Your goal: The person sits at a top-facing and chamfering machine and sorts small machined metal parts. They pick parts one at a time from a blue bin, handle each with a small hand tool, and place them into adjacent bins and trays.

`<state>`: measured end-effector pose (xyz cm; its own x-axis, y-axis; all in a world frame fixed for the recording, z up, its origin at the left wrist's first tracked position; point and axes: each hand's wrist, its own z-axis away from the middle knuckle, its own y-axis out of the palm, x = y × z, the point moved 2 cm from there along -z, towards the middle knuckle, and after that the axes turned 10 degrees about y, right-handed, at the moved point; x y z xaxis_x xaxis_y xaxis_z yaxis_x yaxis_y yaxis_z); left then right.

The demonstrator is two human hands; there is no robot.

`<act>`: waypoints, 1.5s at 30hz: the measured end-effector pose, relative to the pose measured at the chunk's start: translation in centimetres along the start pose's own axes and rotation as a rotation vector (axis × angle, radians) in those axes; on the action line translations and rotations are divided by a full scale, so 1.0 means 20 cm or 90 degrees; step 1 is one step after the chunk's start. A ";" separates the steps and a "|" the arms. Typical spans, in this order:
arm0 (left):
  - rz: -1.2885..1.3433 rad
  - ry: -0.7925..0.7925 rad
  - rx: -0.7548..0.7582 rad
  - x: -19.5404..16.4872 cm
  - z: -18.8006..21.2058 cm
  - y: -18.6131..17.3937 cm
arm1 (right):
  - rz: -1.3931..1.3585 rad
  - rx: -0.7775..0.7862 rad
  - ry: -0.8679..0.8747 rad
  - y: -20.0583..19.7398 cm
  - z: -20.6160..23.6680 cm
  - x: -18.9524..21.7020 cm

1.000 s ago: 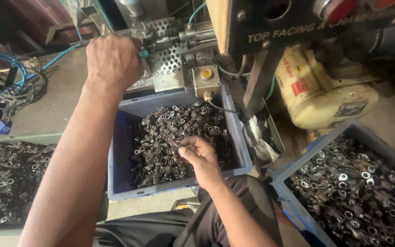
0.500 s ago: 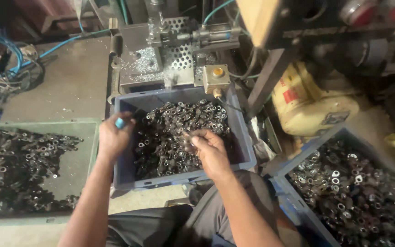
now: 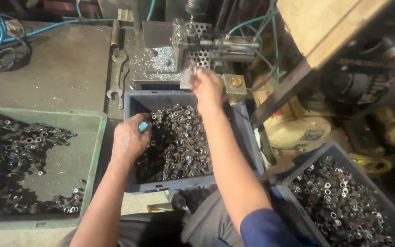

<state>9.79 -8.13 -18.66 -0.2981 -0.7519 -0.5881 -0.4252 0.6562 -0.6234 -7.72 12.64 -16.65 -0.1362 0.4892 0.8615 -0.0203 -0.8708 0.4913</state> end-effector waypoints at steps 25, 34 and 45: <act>0.028 -0.035 0.024 -0.04 -0.02 -0.03 | 0.008 -0.030 -0.004 0.13 -0.38 0.16; 0.007 -0.038 0.045 -0.02 -0.02 -0.02 | 0.170 0.015 -0.002 0.18 -0.23 0.19; 0.020 0.007 0.018 0.02 0.00 0.01 | 0.975 -0.212 -0.425 -0.35 0.34 0.44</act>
<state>9.60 -8.22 -19.05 -0.3205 -0.7315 -0.6018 -0.3915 0.6808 -0.6191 -2.00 23.28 -11.62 0.1795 -0.8858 0.4280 -0.4784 -0.4587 -0.7488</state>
